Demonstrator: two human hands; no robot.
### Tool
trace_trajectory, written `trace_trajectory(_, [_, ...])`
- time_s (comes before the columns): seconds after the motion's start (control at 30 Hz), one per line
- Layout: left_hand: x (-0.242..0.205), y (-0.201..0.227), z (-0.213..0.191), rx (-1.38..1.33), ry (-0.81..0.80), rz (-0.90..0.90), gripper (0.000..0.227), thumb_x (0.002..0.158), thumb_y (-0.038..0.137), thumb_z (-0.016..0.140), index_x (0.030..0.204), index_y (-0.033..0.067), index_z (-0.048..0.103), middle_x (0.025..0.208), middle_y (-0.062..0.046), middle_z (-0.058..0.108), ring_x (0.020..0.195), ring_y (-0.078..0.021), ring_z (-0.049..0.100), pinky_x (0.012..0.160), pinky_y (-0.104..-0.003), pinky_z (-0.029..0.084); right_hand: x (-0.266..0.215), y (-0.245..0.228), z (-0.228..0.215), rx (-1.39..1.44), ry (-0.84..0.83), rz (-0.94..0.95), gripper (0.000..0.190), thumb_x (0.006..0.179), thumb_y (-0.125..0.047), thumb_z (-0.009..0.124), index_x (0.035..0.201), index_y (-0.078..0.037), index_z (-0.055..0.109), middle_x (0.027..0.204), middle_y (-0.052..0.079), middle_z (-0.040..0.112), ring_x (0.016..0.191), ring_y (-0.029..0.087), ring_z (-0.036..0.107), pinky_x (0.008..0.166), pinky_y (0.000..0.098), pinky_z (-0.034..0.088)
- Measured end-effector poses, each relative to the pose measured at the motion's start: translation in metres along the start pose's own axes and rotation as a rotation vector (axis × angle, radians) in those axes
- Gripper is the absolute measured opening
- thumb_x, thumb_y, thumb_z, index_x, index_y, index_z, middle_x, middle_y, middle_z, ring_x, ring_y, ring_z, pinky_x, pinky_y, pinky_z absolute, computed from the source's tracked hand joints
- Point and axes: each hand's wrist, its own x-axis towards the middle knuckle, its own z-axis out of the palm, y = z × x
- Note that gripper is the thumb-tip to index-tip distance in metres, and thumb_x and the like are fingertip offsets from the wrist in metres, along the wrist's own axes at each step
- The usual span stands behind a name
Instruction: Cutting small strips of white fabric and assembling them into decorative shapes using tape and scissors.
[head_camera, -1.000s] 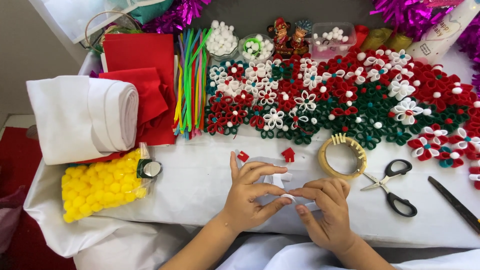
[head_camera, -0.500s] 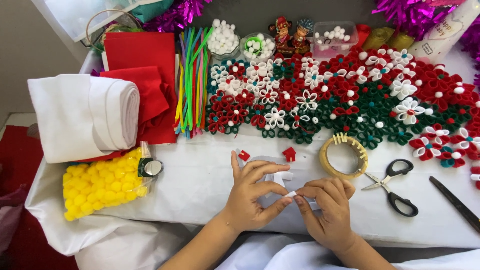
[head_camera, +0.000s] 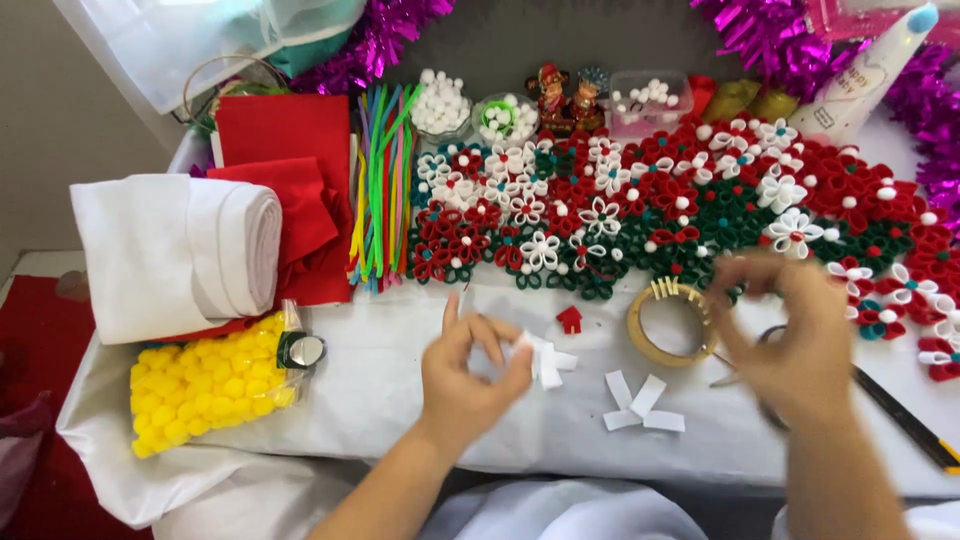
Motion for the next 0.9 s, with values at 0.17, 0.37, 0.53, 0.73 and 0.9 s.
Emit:
trace_trajectory(0.17, [0.067,0.014,0.039,-0.494,0.022,-0.088,0.027,0.093,0.008,0.075,0.101,0.0123,0.049,0.088,-0.003,0.068,0.086,-0.0138,0.069,0.083,-0.032,0.061,0.063,0.035,-0.007,0.007,-0.444,0.252,0.033,0.083,-0.002,0.071,0.113,-0.015,0.071,0.107,-0.002,0.078,0.089,0.012,0.071,0.073,0.0301,0.053])
trace_trajectory(0.37, [0.086,-0.024,0.066,-0.379,0.047,-0.242,0.021,0.090,0.015,0.079,0.109,0.0088,0.072,0.103,-0.005,0.077,0.093,-0.0128,0.071,0.085,-0.024,0.059,0.059,0.050,0.016,0.203,-0.416,0.151,0.034,0.076,0.002,0.067,0.107,-0.010,0.070,0.101,0.003,0.080,0.089,0.014,0.076,0.082,0.0291,0.063])
trace_trajectory(0.53, [0.073,-0.021,0.072,-0.368,-0.021,-0.650,0.025,0.081,0.007,0.084,0.104,0.0082,0.078,0.097,-0.009,0.082,0.085,-0.0152,0.074,0.071,-0.027,0.062,0.056,0.060,0.025,0.091,-0.458,0.208,0.036,0.075,-0.006,0.072,0.110,-0.014,0.067,0.096,-0.001,0.083,0.087,0.017,0.075,0.081,0.0331,0.060])
trace_trajectory(0.73, [0.062,-0.020,0.073,-0.363,-0.019,-0.733,0.017,0.083,0.004,0.084,0.099,0.0037,0.080,0.084,-0.010,0.081,0.078,-0.0135,0.072,0.058,-0.026,0.059,0.054,0.059,0.033,-0.064,-0.516,0.224,0.036,0.071,-0.014,0.076,0.106,-0.019,0.069,0.092,-0.008,0.084,0.081,0.015,0.076,0.079,0.0325,0.059])
trace_trajectory(0.9, [0.057,-0.018,0.072,-0.460,-0.028,-0.624,0.016,0.085,0.007,0.081,0.099,0.0039,0.073,0.094,-0.009,0.075,0.082,-0.0150,0.067,0.058,-0.026,0.059,0.054,0.050,0.034,-0.116,-0.559,0.225,0.032,0.077,-0.015,0.072,0.108,-0.019,0.065,0.088,-0.008,0.081,0.083,0.012,0.077,0.091,0.0334,0.043])
